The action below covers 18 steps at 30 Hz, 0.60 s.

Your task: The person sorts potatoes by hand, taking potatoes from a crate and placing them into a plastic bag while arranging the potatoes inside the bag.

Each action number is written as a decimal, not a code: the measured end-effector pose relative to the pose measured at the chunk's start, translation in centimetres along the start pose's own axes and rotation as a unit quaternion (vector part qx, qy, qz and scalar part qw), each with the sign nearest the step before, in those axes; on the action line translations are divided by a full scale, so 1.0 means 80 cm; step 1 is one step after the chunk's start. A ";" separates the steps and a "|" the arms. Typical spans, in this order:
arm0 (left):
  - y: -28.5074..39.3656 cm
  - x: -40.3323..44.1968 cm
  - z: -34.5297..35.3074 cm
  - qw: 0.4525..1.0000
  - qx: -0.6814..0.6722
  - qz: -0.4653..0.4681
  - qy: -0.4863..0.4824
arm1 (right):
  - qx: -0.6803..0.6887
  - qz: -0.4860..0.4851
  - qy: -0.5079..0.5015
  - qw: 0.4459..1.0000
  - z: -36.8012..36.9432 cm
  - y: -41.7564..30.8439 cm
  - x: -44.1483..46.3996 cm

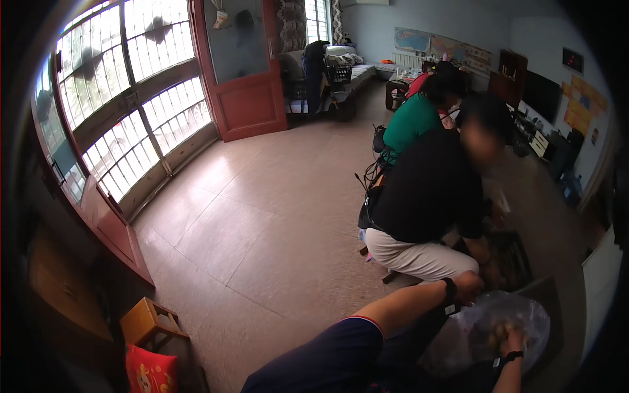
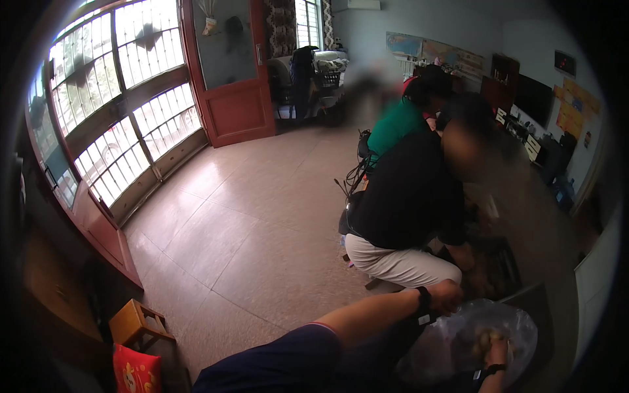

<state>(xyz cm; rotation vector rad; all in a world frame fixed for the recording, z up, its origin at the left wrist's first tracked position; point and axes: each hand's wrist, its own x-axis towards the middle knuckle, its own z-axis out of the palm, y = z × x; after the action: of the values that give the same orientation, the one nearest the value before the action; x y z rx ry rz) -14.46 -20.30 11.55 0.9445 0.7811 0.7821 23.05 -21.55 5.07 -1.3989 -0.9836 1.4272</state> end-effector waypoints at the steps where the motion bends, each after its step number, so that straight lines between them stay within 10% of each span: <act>1: -0.004 0.007 0.006 1.000 -0.009 0.009 -0.014 | 0.017 0.013 -0.006 1.000 0.008 -0.008 -0.010; 6: 0.000 0.036 0.063 0.998 -0.031 -0.013 -0.057 | 0.105 0.063 -0.057 0.991 0.046 -0.058 -0.059; 18: -0.038 0.113 0.130 0.985 0.024 -0.104 -0.137 | -0.103 0.035 0.176 0.978 0.016 -0.063 -0.020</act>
<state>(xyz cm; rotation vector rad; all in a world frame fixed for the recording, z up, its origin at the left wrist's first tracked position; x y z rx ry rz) -0.57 -17.87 10.70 0.9717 0.6461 0.4405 22.07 -21.52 10.40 -1.7817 -0.8755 1.0960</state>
